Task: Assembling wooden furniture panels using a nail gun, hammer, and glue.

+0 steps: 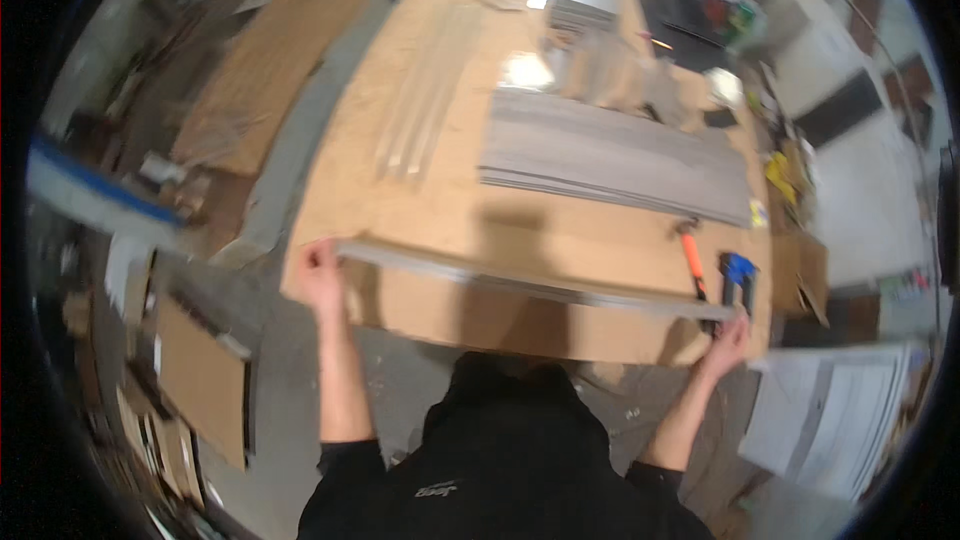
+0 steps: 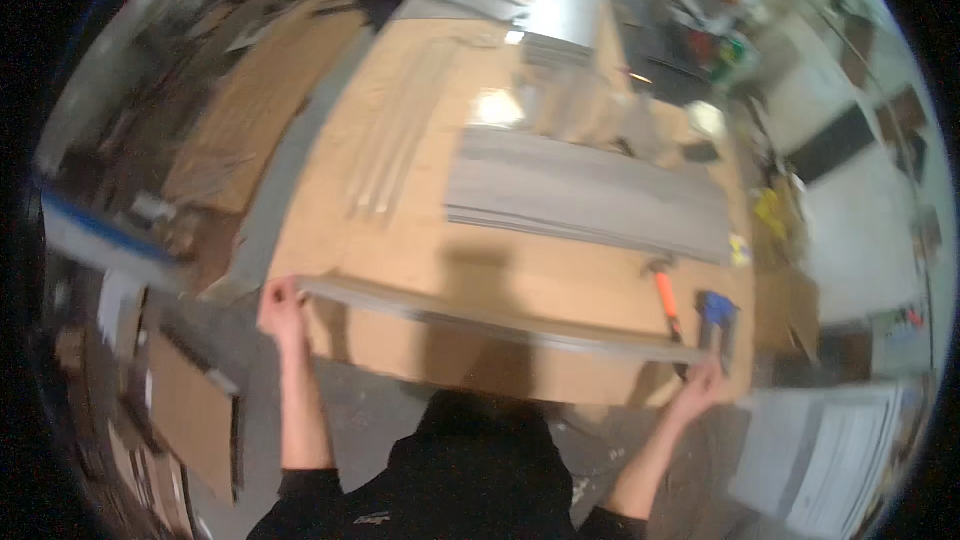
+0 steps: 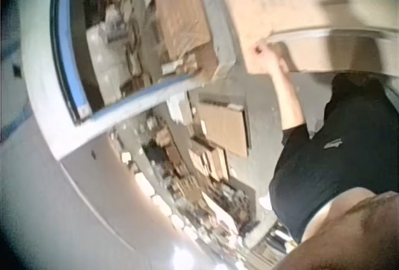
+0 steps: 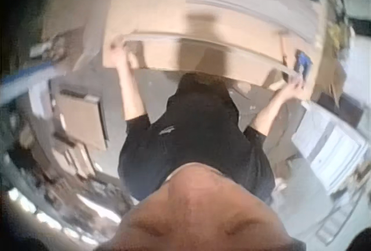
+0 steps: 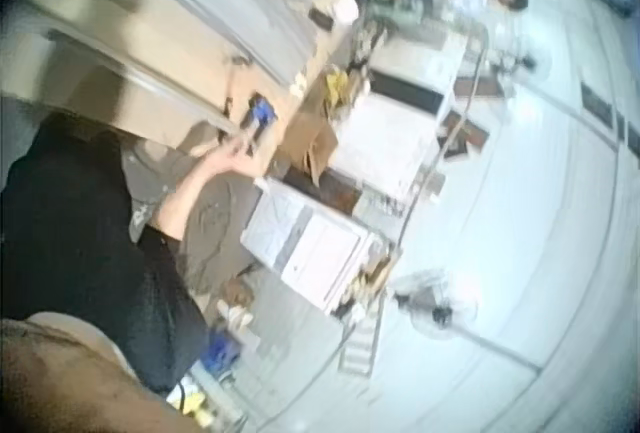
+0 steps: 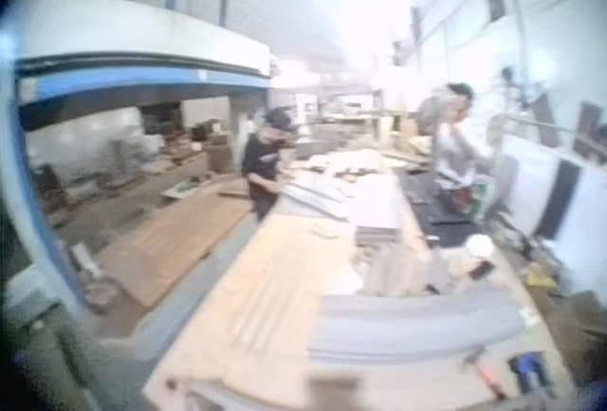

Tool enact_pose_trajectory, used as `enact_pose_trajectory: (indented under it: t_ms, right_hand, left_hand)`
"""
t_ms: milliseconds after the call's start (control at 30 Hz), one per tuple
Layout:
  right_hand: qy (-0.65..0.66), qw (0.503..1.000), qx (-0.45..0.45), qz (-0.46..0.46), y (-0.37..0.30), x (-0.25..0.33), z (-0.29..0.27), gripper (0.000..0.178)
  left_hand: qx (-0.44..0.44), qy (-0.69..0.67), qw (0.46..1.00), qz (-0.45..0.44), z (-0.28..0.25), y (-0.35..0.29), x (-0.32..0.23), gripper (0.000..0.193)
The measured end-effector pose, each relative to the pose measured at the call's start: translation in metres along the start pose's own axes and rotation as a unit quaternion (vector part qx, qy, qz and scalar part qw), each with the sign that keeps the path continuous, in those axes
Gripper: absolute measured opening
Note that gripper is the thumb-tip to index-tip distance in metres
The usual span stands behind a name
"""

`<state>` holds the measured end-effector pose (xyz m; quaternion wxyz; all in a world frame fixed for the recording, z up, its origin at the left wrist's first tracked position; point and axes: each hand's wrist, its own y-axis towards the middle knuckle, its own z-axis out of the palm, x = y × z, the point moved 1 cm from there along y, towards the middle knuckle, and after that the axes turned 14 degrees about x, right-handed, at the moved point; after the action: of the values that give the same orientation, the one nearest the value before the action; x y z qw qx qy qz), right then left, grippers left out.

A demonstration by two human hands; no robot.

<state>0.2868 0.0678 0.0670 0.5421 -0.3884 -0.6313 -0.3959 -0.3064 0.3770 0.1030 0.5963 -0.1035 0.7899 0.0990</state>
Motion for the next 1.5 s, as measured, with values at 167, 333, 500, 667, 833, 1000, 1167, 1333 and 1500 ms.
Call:
enact_pose_trajectory:
  t_ms: [167,333,500,667,833,1000,1167,1333,1500]
  right_hand:
    - [-0.099,0.992,-0.016,-0.076,0.003,-0.013,0.012,0.015]
    - [0.019,0.998,-0.052,-0.015,-0.001,0.037,0.032,0.013]
    - [-0.005,0.999,-0.035,0.025,-0.002,0.042,0.027,0.018]
    - [0.012,0.998,-0.011,0.057,0.002,-0.004,0.028,0.039]
    - [0.101,0.981,0.047,0.158,0.009,-0.043,0.042,0.063]
    - [0.249,0.959,0.076,0.110,-0.005,-0.034,0.081,0.063]
    - [-0.022,0.969,0.233,0.075,0.032,-0.013,0.052,0.056]
    - [-0.321,0.841,0.430,-0.070,0.041,-0.016,0.091,0.047]
    - [-0.324,0.739,0.591,-0.015,-0.025,0.015,0.211,0.045]
  left_hand:
    - [0.046,-0.075,0.994,-0.061,-0.018,0.002,-0.008,0.029]
    - [0.042,-0.070,0.996,-0.033,-0.016,0.008,-0.006,0.029]
    - [0.065,-0.049,0.996,-0.046,-0.011,0.011,-0.010,0.033]
    - [0.061,-0.064,0.993,-0.083,-0.002,0.014,0.001,0.039]
    - [0.178,-0.094,0.978,-0.050,0.003,0.020,0.032,0.064]
    - [0.145,-0.095,0.983,-0.055,0.012,0.040,0.125,0.067]
    - [0.085,-0.049,0.991,-0.092,0.006,-0.027,0.033,0.049]
    - [-0.035,0.156,0.963,-0.217,-0.094,-0.165,0.072,0.050]
    - [-0.181,0.150,0.897,-0.374,-0.165,-0.355,0.100,0.053]
